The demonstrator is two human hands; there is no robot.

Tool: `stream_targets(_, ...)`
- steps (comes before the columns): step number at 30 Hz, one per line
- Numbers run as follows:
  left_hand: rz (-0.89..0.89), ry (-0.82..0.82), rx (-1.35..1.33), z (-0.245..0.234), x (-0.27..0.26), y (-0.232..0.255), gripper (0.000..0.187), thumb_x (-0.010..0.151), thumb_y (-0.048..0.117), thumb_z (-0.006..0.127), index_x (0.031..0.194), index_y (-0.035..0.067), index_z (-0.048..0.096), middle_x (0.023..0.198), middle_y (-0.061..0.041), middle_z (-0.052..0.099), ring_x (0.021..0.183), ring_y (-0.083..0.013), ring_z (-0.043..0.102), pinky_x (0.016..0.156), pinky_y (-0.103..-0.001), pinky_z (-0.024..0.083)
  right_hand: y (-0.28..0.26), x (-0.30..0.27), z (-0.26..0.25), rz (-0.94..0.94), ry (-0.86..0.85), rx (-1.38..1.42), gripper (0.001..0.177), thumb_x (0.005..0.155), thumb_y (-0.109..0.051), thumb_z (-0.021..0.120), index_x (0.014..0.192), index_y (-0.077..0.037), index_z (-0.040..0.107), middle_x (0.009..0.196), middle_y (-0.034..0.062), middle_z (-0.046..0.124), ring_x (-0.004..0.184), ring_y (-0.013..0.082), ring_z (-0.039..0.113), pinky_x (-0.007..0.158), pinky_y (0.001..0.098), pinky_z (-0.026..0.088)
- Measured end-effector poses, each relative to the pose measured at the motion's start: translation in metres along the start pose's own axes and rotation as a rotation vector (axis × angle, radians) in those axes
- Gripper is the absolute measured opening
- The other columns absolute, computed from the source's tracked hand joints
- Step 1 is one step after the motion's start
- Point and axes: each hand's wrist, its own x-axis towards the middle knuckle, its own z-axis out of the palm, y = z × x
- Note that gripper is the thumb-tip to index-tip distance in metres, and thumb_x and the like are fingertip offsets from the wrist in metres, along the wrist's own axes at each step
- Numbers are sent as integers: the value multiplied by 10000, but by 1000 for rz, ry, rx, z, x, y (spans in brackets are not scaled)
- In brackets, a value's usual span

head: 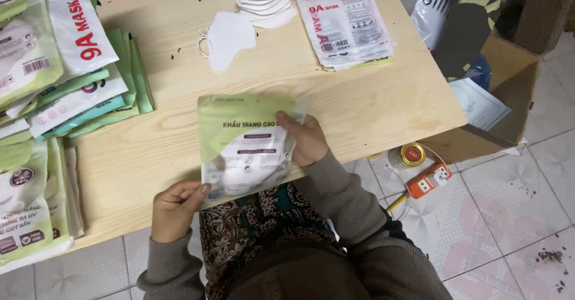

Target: Packaging face masks into individual plastic bags.

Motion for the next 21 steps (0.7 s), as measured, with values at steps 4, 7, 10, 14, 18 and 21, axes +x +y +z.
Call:
stream_targets(4,3,-181,1,-18,14,5,491,817,99,765,1287,39,633,1112,-281,726,1031,-387,701,921,-561,551,-10,-12,28,-4,-7,16,188,925,-126,787,1077,-20,755,918,125,780,799,211,757,734,384,644)
stream_targets(7,-40,-273,-2,-15,23,-14,515,784,165,811,1241,26,618,968,-227,672,875,-357,631,817,-541,539,5,-11,41,4,-40,-28,177,882,-106,822,1034,-33,769,885,94,775,799,173,746,735,370,638)
stream_targets(10,-40,-180,-10,29,13,40,217,807,115,862,898,1,701,613,-91,632,567,-179,572,596,-359,536,11,-14,51,16,-78,-109,182,841,-116,854,1002,-75,780,857,61,774,783,137,737,722,329,625)
stream_targets(14,-48,43,-123,17,31,-15,258,828,128,900,723,53,677,580,-11,601,577,-104,568,683,-281,517,-16,-28,64,157,-355,-331,347,793,-133,888,1091,-38,739,886,103,765,753,222,750,659,388,637)
stream_targets(18,-62,192,-269,36,17,35,259,809,119,903,744,52,660,642,-63,659,624,-144,657,687,-297,563,-2,-33,42,143,-477,-394,366,799,-105,893,1138,-64,762,1059,112,757,919,223,697,720,436,629)
stream_targets(21,-67,297,-341,32,16,61,194,851,100,851,861,-2,686,733,-140,698,659,-222,718,679,-354,618,16,-31,20,358,-435,-350,259,843,-83,861,1006,46,706,847,216,761,742,291,761,613,401,657)
